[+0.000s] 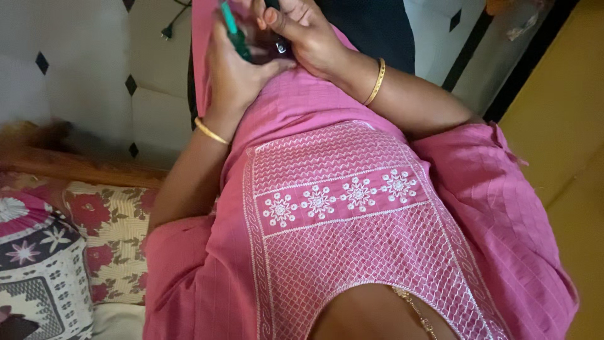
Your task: The person uses a screwdriver to tighten a screw on a black metal chair leg. They hold the leg with one hand and turn the screwdriver with the other, repeatedly adjusting the screw to secure the joint.
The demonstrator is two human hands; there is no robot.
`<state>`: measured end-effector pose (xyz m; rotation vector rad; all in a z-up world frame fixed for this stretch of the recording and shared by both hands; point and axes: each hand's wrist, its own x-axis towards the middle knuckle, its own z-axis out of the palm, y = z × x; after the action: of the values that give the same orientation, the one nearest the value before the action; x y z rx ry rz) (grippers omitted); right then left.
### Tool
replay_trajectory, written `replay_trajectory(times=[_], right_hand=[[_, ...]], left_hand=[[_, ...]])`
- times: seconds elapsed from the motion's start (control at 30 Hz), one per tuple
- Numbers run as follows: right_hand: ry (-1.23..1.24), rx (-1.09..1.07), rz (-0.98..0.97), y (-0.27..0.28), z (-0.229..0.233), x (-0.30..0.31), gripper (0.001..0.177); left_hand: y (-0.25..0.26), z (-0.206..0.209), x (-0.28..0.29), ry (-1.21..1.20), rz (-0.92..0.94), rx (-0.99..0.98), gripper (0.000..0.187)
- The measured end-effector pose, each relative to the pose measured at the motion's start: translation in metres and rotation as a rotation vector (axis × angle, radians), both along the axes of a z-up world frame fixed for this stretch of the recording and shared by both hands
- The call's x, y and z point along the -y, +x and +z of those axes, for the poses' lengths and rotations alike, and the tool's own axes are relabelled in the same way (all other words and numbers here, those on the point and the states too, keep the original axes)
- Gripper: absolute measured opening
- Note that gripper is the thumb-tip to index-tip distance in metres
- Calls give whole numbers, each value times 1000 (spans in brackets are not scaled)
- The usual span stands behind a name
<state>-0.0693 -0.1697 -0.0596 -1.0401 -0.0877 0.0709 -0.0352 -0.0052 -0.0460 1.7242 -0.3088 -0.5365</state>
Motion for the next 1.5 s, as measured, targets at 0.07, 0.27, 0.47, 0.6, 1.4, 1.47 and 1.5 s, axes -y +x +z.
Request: replay_trajectory(times=[0.07,0.27,0.47,0.6,1.4,1.47,1.5], right_hand=[[28,42,-16,3,-1,-1,31],[42,27,24,13,17,-2,30],[-109,18,42,22,47,-6,29],[-89,116,81,42,51,-17,24],[-209,325,228,93,155,-58,43],[-157,315,263,97,161,-62,44],[-127,320,268,98,164,-65,43]], left_hand=[[2,-9,6,-68,-28,265,85],[0,-37,10,-229,39,153,65],[-14,-25,1,-508,146,176,49],[-23,-3,-2,-714,205,71,48],[-1,86,-45,-781,363,193,54],[-3,99,-53,-700,428,210,51],[-4,106,-56,-659,460,220,50]])
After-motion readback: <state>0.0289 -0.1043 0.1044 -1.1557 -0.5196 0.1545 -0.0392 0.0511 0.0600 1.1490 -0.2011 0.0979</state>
